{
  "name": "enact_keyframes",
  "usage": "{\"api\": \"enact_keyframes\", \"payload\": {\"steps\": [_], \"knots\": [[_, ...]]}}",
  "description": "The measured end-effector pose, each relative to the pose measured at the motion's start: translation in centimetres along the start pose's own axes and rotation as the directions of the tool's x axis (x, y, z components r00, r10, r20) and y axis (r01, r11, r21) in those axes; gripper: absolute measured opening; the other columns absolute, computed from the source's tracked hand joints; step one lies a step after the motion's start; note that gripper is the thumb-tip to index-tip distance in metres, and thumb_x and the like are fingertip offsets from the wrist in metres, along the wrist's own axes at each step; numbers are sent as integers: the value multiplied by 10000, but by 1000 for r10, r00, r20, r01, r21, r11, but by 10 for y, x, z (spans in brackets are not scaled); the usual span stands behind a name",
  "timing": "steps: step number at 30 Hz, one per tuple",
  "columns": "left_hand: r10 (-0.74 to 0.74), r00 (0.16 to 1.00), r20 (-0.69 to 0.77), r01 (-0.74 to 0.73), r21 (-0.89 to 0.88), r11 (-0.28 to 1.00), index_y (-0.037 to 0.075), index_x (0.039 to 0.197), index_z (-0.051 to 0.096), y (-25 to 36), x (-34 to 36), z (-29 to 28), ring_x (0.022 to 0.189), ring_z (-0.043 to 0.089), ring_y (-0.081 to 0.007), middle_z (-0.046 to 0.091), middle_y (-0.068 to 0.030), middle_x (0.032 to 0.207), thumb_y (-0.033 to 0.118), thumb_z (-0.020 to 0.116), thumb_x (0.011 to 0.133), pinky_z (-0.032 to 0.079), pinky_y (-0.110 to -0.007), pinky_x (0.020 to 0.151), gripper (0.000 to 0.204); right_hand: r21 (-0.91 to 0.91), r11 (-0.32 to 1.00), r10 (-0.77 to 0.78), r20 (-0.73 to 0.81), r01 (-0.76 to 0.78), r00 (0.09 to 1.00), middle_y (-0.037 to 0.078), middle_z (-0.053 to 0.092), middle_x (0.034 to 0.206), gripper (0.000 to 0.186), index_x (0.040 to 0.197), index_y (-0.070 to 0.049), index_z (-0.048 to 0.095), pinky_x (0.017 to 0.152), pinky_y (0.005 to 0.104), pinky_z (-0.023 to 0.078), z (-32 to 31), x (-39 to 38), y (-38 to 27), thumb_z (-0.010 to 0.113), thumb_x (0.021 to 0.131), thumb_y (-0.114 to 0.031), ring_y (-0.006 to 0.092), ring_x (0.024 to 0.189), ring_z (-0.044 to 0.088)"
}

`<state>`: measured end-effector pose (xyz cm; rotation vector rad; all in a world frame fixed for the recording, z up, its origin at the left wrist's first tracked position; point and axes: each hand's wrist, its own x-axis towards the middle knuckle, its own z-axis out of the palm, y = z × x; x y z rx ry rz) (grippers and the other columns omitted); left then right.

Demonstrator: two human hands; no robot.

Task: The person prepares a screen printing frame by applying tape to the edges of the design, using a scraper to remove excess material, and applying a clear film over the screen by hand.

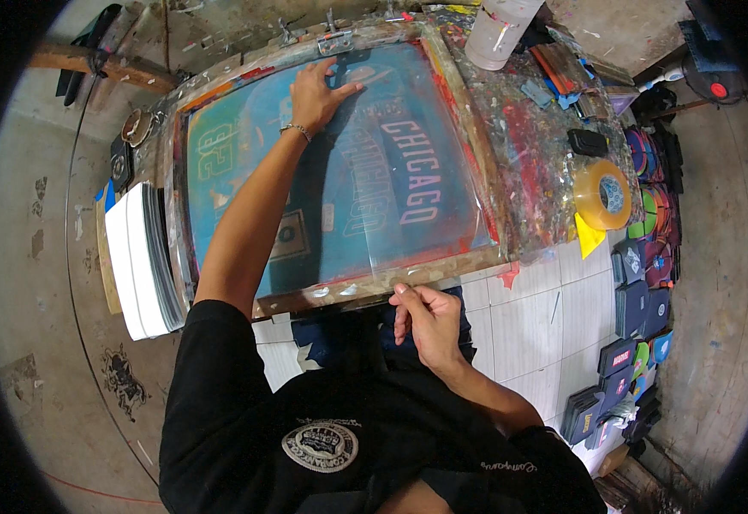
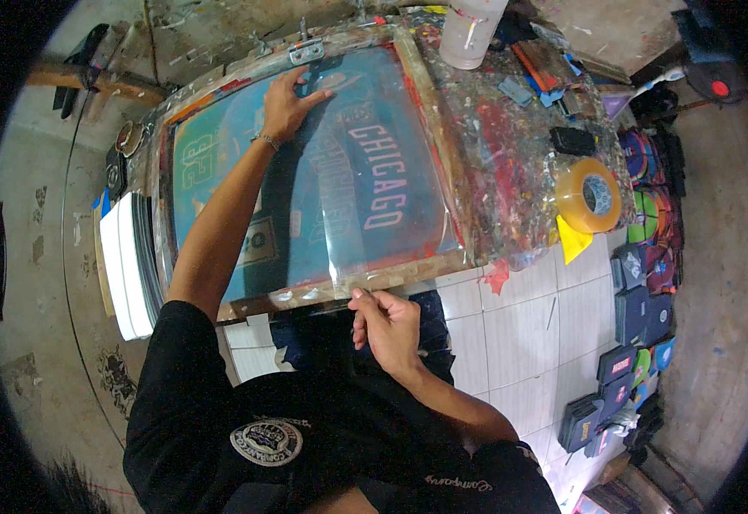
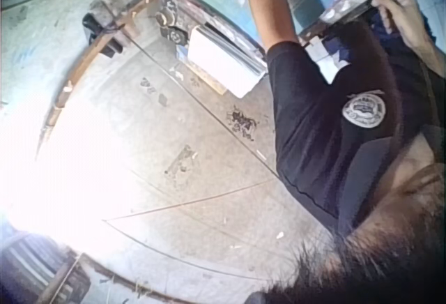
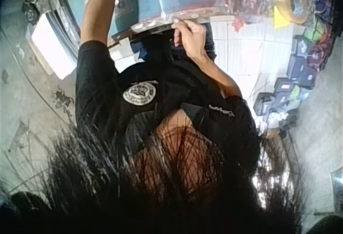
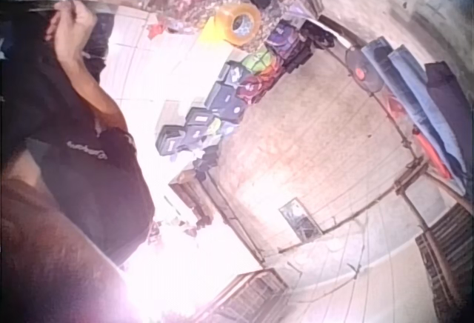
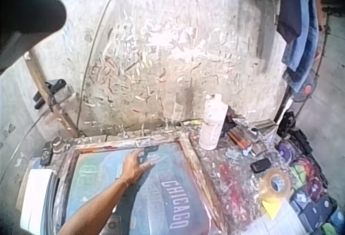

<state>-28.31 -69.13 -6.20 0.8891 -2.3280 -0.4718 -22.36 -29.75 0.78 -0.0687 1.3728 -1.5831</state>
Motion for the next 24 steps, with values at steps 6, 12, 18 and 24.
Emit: {"api": "enact_keyframes", "payload": {"steps": [6,12,18,24], "knots": [[-11,999,44,8,72,997,106,1279,609,3,-5,-3,1057,576,-295,642,-107,1109,535,817,689,434,-448,870,758,-7,1000,-8,8,8,1000,36,566,591,302,811,43,666,396,242,436,5,1,-4,641,960,-219,88,449,537],[19,1000,20,-20,62,998,106,1272,612,0,-7,-1,1059,565,-301,638,-108,1104,532,815,694,428,-454,870,746,7,1000,-1,4,1,1000,41,570,590,296,815,46,665,386,250,438,6,2,-5,641,959,-211,93,444,538],[41,999,-3,-41,75,996,113,1257,620,-6,-8,3,1059,557,-309,639,-103,1102,534,816,695,428,-461,869,729,-5,1000,16,16,-16,1000,63,558,597,281,847,63,655,375,257,431,7,4,-10,614,968,-187,120,429,521],[29,999,22,-30,77,997,106,1249,620,0,-8,2,1084,541,-307,631,-102,1119,557,801,698,416,-463,898,735,39,998,50,19,-50,999,55,568,582,300,816,61,656,369,256,436,7,7,-14,623,966,-197,106,431,546]]}}
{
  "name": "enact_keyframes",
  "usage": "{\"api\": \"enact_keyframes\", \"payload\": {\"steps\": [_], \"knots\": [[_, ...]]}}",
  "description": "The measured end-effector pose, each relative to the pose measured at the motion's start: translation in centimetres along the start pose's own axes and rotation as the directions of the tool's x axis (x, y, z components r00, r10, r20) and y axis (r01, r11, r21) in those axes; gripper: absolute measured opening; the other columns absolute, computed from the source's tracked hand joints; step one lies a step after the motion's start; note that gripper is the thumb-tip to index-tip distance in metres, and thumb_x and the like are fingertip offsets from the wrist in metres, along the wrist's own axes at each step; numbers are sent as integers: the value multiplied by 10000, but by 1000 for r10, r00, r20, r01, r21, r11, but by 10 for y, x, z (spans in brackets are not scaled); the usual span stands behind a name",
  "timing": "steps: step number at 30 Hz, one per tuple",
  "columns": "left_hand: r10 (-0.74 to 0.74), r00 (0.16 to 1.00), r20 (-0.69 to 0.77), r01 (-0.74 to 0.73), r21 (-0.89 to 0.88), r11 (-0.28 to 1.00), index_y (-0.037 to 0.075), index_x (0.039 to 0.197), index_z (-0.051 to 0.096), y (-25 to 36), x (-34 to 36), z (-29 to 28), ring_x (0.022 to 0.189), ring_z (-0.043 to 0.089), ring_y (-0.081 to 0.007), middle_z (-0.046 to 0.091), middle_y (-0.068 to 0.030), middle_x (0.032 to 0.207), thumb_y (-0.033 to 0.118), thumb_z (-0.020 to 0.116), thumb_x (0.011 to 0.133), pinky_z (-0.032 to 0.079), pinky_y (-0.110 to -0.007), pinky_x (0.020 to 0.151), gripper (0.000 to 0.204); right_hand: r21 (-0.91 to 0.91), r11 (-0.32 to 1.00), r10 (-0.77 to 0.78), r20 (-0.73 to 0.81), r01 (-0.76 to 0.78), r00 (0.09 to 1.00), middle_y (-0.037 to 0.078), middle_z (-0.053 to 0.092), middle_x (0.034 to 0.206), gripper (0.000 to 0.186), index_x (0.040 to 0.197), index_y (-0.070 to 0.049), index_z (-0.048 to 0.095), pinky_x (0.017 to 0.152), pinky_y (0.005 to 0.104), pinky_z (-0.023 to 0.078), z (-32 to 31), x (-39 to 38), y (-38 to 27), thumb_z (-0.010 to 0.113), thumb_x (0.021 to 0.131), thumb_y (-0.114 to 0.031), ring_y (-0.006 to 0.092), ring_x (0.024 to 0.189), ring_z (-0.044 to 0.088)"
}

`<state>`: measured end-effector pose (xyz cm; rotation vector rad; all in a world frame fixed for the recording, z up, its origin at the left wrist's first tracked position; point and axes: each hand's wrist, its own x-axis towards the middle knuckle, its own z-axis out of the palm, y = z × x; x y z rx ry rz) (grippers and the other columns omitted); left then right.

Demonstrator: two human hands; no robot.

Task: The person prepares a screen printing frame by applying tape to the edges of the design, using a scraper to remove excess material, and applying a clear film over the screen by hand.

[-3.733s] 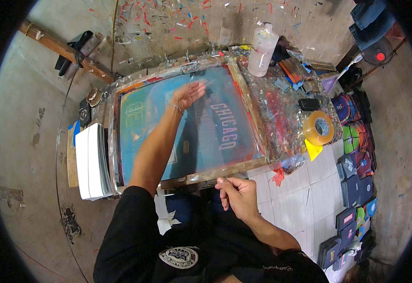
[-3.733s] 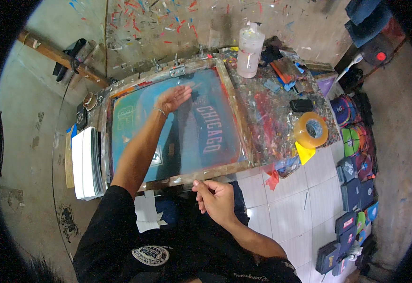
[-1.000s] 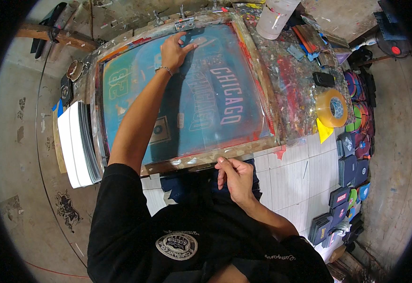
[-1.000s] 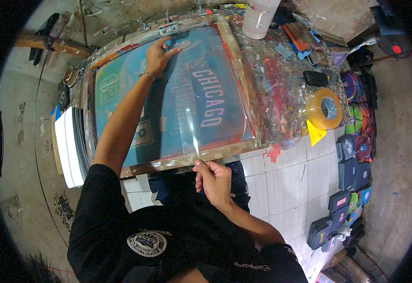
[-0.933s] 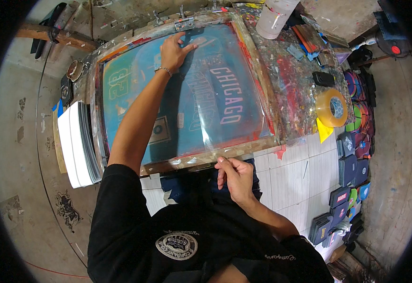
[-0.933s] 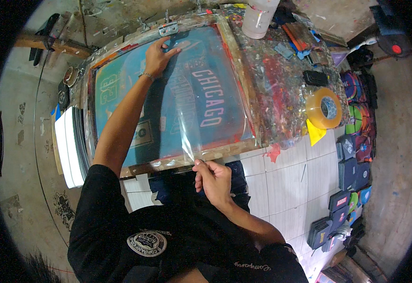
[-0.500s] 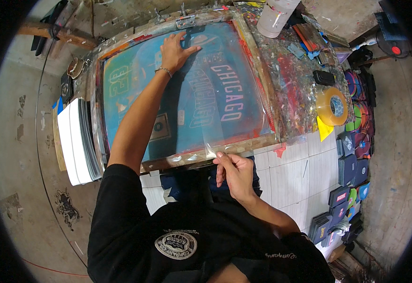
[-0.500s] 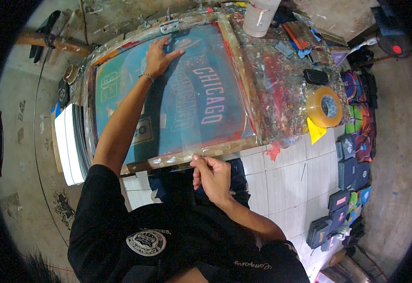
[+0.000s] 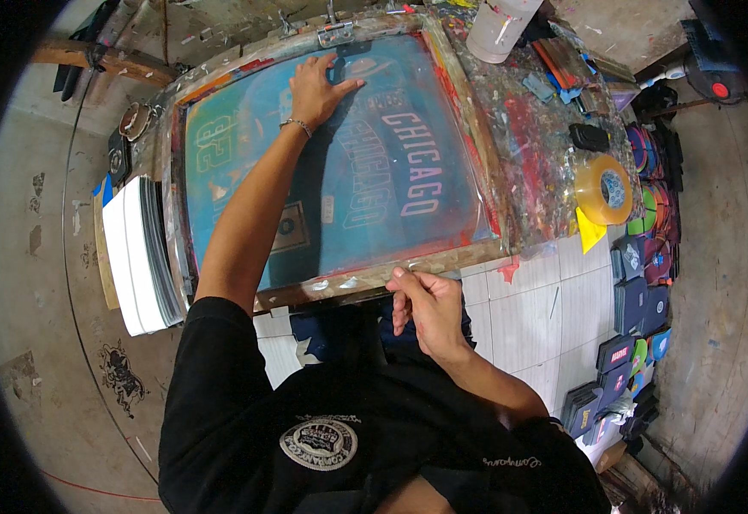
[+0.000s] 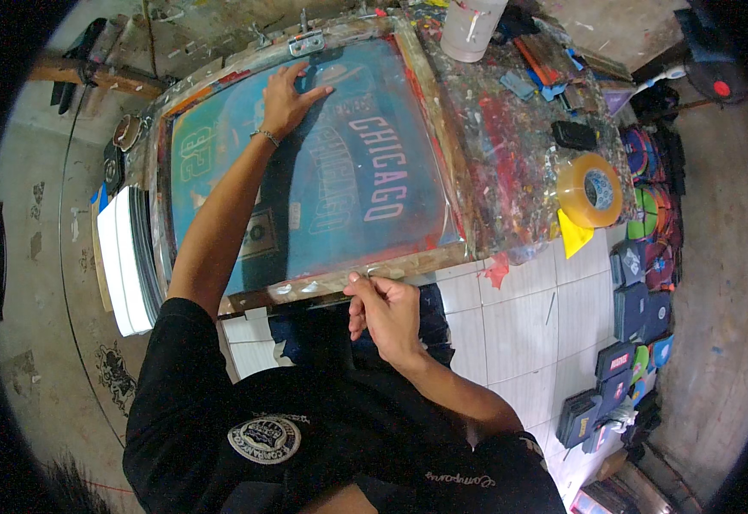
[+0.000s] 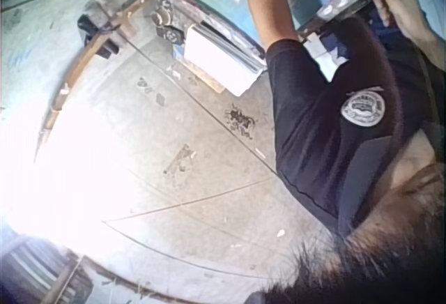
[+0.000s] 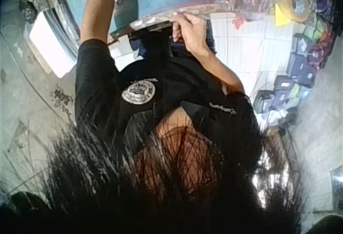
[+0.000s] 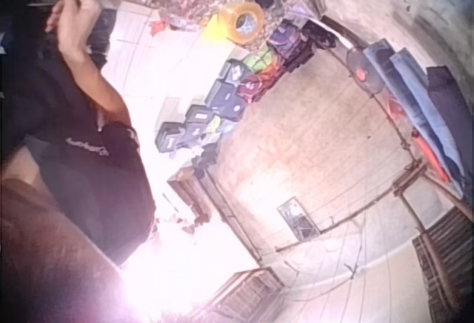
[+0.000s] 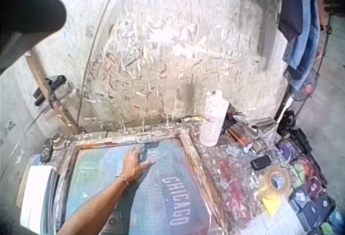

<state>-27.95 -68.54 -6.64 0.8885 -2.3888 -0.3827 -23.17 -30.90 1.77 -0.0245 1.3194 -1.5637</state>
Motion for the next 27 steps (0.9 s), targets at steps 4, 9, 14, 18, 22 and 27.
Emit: {"api": "enact_keyframes", "payload": {"steps": [4,9,14,18,22,27], "knots": [[16,1000,-10,-15,23,1000,98,1247,618,-4,0,1,1094,535,-306,629,-102,1124,577,788,699,407,-463,918,748,40,998,49,-4,-49,999,56,568,593,295,827,60,657,360,264,447,3,2,-3,620,965,-198,117,425,547],[16,1000,-16,-15,18,1000,103,1244,620,-6,1,3,1081,536,-306,632,-95,1117,579,787,698,409,-464,912,743,73,988,137,-50,-133,989,60,569,605,304,833,60,659,358,267,459,4,2,-8,635,954,-217,125,425,551],[16,1000,-15,-15,32,999,107,1247,619,-10,0,6,1094,531,-297,628,-88,1117,582,787,695,408,-463,915,748,31,984,177,-68,-175,982,63,574,600,302,848,60,664,359,269,462,5,4,-11,660,936,-228,127,423,553],[24,1000,-17,-24,1,1000,111,1253,616,-7,0,7,1099,530,-289,627,-82,1117,590,785,694,409,-459,916,755,31,984,179,-74,-177,981,62,574,596,299,850,59,665,359,271,461,5,4,-12,666,932,-228,127,424,553],[41,999,-34,-41,0,999,106,1258,613,-11,1,8,1091,535,-288,628,-81,1123,598,785,689,412,-465,910,772,38,980,198,-74,-196,977,61,573,592,298,851,58,669,362,273,460,5,5,-12,664,934,-228,127,427,554],[73,996,-61,-70,38,997,97,1242,628,-11,1,8,1062,570,-294,643,-88,1118,591,792,686,445,-462,892,762,30,980,200,-77,-198,977,49,562,571,326,854,58,666,359,266,444,6,4,-11,661,938,-257,118,418,525]]}}
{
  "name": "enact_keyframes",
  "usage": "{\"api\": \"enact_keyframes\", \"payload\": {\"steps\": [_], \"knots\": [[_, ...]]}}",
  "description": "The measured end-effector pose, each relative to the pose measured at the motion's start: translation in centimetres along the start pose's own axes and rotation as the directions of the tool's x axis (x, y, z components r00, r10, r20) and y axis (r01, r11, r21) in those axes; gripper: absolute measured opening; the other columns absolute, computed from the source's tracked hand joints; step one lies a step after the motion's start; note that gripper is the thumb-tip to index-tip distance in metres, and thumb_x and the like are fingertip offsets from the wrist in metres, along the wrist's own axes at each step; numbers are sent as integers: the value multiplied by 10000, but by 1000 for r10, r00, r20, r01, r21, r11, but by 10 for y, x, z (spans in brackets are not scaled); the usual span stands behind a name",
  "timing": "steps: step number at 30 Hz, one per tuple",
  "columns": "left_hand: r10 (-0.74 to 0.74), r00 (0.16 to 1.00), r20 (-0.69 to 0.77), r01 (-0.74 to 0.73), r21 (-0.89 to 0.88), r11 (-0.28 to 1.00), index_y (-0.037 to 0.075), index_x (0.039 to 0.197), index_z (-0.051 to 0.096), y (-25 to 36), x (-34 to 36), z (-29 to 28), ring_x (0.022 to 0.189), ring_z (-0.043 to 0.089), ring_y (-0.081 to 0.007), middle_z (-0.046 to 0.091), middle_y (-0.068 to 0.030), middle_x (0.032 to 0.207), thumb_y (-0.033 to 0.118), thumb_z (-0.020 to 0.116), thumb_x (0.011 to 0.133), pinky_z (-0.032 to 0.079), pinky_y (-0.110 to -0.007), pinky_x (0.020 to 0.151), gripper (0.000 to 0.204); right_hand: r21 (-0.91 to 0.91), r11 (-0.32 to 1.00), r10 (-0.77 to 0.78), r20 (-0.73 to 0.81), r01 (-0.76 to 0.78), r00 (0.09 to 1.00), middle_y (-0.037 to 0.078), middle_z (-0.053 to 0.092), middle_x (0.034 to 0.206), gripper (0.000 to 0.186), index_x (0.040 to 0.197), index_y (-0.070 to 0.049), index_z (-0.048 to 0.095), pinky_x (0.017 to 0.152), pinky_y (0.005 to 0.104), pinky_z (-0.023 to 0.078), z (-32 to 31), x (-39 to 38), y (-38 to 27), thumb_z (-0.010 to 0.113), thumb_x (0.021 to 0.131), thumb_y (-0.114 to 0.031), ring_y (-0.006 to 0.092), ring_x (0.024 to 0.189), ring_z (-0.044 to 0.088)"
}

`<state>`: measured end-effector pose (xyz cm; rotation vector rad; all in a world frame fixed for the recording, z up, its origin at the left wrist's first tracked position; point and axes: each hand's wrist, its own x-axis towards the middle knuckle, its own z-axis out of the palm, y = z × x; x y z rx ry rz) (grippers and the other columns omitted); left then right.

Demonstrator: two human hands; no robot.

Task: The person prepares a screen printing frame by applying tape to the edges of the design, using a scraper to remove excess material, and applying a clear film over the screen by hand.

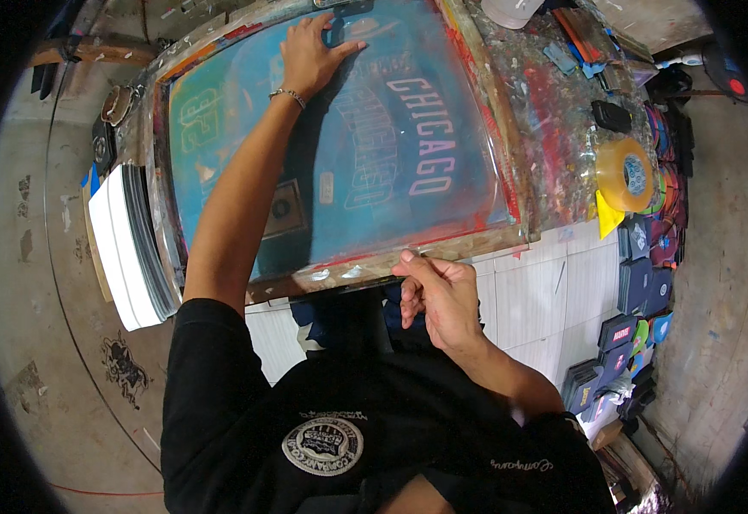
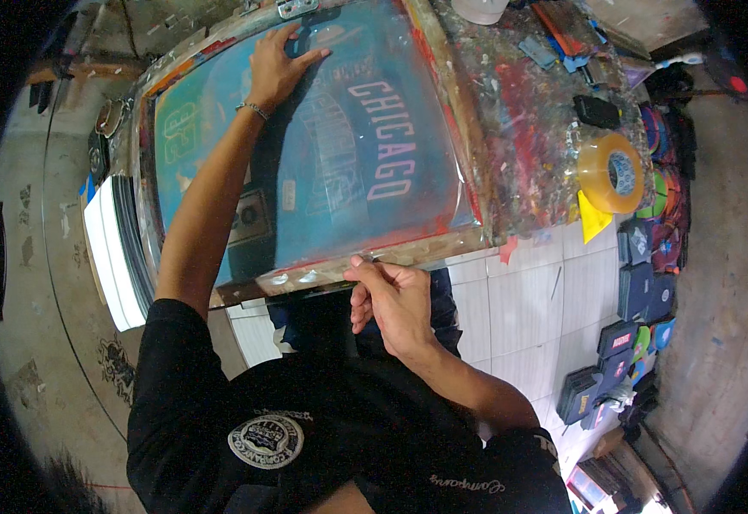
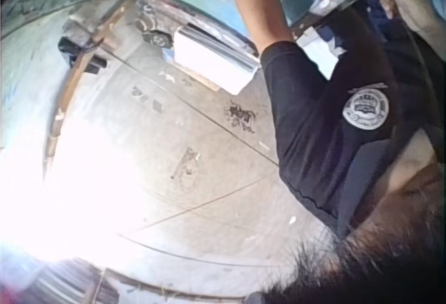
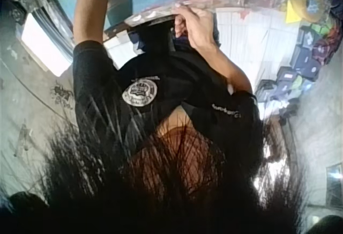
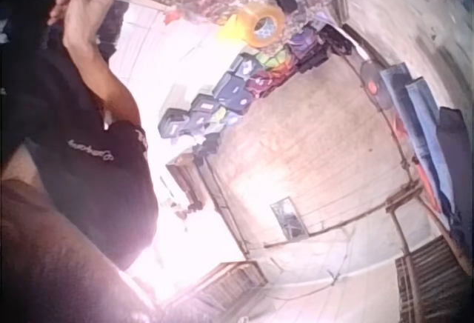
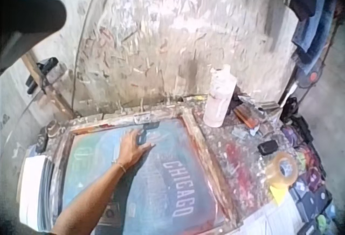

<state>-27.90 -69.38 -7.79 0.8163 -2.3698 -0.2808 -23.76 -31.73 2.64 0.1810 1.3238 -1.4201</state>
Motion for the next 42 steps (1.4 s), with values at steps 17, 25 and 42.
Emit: {"api": "enact_keyframes", "payload": {"steps": [17,25,42], "knots": [[92,996,17,-93,20,995,18,1290,568,1,-1,-5,1098,572,-333,643,-141,1146,528,783,748,460,-439,928,775,8,1000,-21,44,21,999,48,560,578,322,862,55,666,366,266,445,-4,0,0,649,946,-255,121,430,537],[28,994,107,-32,32,999,40,1382,467,2,0,-4,1214,462,-341,548,-151,1283,671,713,730,344,-515,989,940,37,999,-18,55,16,998,50,568,585,288,844,42,674,370,268,451,-4,0,2,652,943,-227,123,434,548],[153,945,289,-191,107,976,20,1488,277,48,-60,-49,1393,264,-388,324,-190,1493,754,707,659,164,-586,1103,1188,42,999,-20,61,18,998,59,579,595,264,847,50,686,373,263,460,-7,0,1,656,939,-196,125,439,561]]}}
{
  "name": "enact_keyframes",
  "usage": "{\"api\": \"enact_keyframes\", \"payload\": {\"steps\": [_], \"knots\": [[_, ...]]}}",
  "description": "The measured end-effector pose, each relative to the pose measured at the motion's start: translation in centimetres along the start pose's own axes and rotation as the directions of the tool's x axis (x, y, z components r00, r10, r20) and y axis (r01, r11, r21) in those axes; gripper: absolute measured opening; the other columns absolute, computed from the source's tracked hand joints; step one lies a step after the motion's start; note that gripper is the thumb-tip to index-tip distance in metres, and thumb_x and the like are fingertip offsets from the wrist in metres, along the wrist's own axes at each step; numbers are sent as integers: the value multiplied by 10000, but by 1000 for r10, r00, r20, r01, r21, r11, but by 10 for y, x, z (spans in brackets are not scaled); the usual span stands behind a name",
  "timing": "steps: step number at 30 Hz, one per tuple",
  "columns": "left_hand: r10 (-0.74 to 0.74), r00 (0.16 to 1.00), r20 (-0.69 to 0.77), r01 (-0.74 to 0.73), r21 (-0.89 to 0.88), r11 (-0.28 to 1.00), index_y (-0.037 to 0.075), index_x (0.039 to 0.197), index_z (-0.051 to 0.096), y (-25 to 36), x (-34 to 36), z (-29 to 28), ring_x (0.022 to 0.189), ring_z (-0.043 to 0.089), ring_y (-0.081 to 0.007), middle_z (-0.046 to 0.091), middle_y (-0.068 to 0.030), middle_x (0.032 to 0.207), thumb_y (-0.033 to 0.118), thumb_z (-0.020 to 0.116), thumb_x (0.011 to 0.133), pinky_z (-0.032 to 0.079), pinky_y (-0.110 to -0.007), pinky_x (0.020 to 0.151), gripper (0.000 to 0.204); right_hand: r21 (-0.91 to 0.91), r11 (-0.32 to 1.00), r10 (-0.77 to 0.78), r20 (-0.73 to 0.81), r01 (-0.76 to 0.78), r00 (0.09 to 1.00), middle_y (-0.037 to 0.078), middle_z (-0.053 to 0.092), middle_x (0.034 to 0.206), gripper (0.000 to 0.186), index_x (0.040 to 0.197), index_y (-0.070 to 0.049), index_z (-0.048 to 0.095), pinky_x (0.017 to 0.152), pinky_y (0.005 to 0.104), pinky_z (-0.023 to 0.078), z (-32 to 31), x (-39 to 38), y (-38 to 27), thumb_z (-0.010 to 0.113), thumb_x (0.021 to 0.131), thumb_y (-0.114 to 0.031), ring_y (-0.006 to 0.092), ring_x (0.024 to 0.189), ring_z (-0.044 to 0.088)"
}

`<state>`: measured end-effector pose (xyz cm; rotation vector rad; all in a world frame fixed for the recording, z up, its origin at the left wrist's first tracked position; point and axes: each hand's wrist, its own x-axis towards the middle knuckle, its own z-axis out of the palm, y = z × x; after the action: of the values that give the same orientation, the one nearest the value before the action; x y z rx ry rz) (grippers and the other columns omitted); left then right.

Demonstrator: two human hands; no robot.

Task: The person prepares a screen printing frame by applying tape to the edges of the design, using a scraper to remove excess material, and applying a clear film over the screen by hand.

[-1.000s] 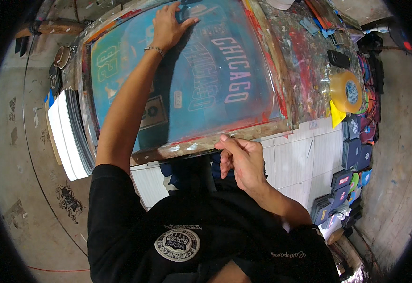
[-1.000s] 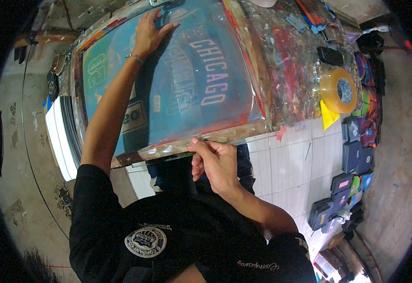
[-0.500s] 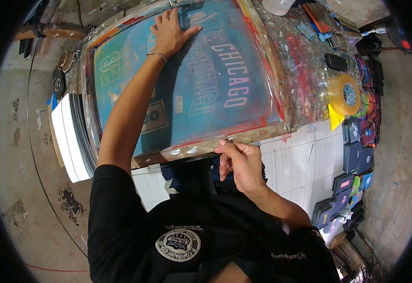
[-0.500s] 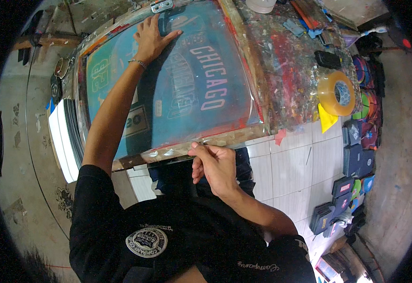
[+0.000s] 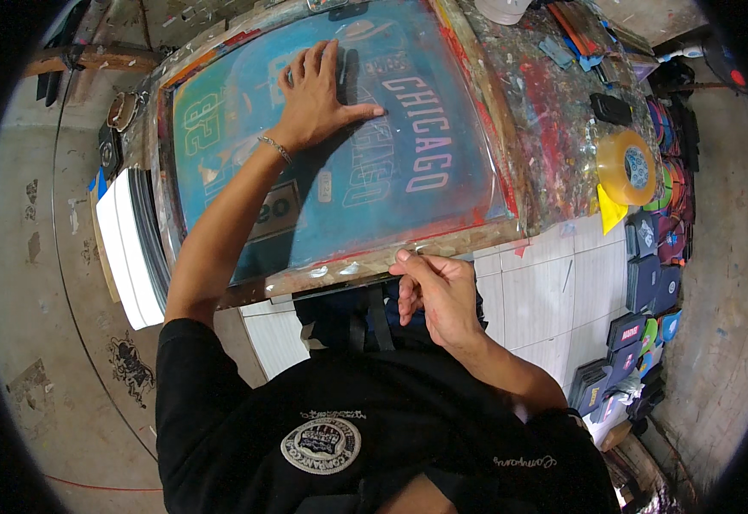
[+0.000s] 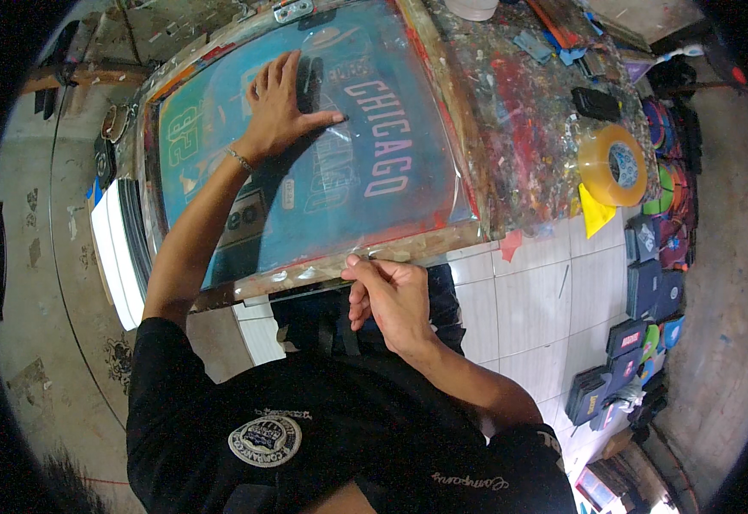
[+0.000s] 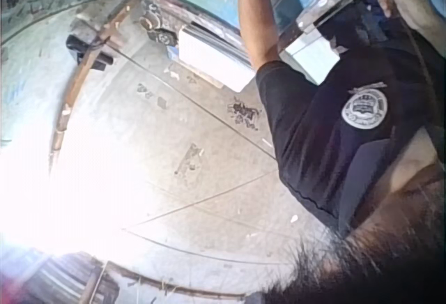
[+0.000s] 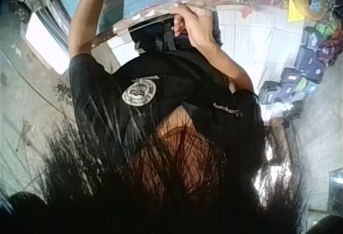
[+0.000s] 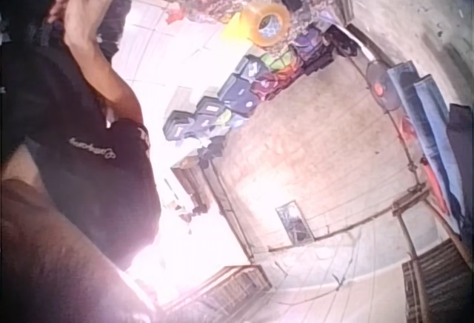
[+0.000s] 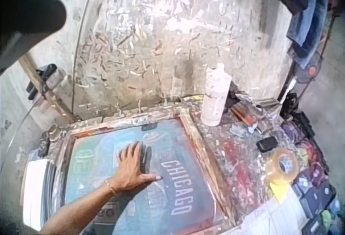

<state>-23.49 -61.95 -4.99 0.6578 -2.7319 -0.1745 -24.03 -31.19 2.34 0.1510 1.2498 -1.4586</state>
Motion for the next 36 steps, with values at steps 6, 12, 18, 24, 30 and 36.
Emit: {"api": "enact_keyframes", "payload": {"steps": [6,12,18,24,30,36], "knots": [[-123,989,-81,123,-7,992,10,1484,285,-26,24,13,1389,282,-375,344,-202,1475,750,657,728,169,-569,1100,1122,7,999,-36,39,35,999,60,581,595,263,846,56,685,372,260,460,-1,-2,3,650,943,-186,125,439,562],[-111,992,-63,111,-1,994,2,1491,261,-16,17,17,1390,285,-377,349,-210,1467,764,657,712,164,-588,1102,1159,-3,999,-54,21,54,998,58,576,585,257,836,54,683,379,258,460,-3,-4,8,648,944,-177,122,443,563],[-70,998,-10,70,51,996,-14,1488,250,8,-9,3,1402,271,-374,332,-217,1482,767,657,702,136,-631,1113,1180,-1,998,-68,20,68,997,58,578,590,251,838,51,683,383,259,461,-2,-3,7,649,942,-175,125,443,563],[-36,998,59,34,48,998,-8,1497,227,27,-34,-3,1437,215,-377,302,-209,1513,776,640,707,102,-663,1119,1187,-20,998,-66,26,67,997,53,574,597,266,856,54,674,376,258,459,-2,-3,8,635,951,-192,124,446,552],[-35,999,24,36,-48,998,-17,1489,234,15,-22,1,1423,222,-388,320,-210,1487,771,621,729,108,-672,1109,1161,-16,997,-74,36,75,997,53,570,588,271,851,50,673,375,255,457,-3,-4,8,629,955,-196,122,446,552],[-91,996,-26,90,-13,996,-19,1480,249,-14,-4,8,1403,268,-379,347,-233,1467,753,629,746,156,-642,1099,1131,-26,995,-96,34,97,995,50,568,584,263,837,46,668,378,259,461,-2,-6,7,626,954,-186,123,443,551]]}}
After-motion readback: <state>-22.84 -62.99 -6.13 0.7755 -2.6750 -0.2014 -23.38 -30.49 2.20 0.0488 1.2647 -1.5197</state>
